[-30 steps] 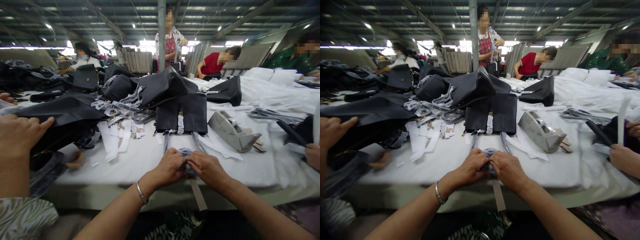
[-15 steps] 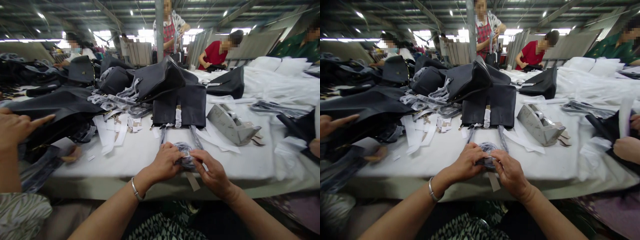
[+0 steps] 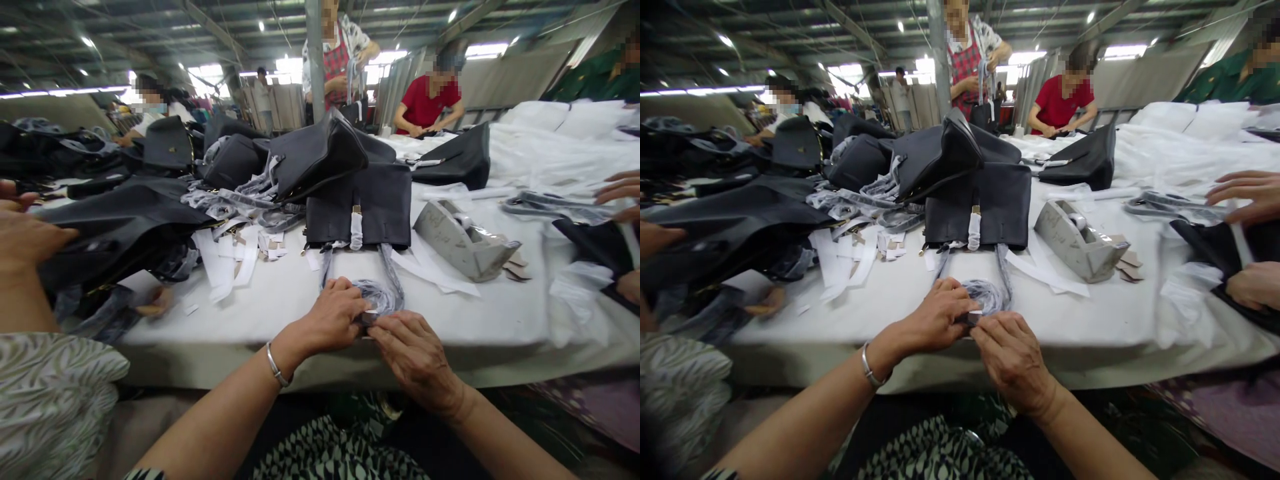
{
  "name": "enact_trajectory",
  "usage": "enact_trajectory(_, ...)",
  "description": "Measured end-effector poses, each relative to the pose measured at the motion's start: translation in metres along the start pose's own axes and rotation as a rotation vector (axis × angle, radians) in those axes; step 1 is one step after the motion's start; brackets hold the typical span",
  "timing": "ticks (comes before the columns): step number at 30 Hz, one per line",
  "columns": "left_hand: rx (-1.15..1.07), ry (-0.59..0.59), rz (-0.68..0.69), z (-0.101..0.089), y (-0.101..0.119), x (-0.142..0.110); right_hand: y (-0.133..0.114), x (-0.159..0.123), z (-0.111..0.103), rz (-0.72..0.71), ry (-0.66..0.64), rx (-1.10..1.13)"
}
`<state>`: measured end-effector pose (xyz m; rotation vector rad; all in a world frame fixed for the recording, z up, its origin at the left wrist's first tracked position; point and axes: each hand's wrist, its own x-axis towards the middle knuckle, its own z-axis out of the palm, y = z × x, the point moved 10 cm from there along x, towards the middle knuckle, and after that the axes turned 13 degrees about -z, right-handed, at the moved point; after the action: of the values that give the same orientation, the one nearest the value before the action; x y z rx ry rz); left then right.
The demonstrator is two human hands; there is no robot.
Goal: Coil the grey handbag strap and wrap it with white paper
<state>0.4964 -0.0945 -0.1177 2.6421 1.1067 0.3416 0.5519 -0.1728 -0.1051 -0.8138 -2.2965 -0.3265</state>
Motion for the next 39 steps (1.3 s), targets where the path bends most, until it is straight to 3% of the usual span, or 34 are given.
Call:
enact_trajectory(8,-0.056,0.001,-0.029,0.003,-0.009,0.000,0.038,0.008,0.004,0.175,0.179,0.060)
enact_trajectory(17,-0.167,0.042,-0.061,0.002,-0.015,0.002,0.065,0.004,0.019,0.390,0.108,0.195)
enact_trajectory(20,-0.172,0.074,-0.131,0.004,-0.021,0.004,0.084,-0.005,0.025,0.583,0.092,0.348)
enact_trajectory(23,-0.226,0.080,-0.182,0.006,-0.025,0.006,0.099,-0.010,0.036,0.752,-0.006,0.564)
enact_trajectory(28,-0.352,0.163,-0.228,0.004,-0.034,0.003,0.101,0.014,0.042,0.677,-0.227,0.713)
enact_trajectory(33,-0.400,0.227,-0.228,0.004,-0.036,0.000,0.106,0.020,0.061,0.768,-0.395,0.793)
enact_trajectory(39,-0.247,0.258,-0.166,0.003,-0.022,-0.006,0.116,0.015,0.070,0.854,-0.362,0.758)
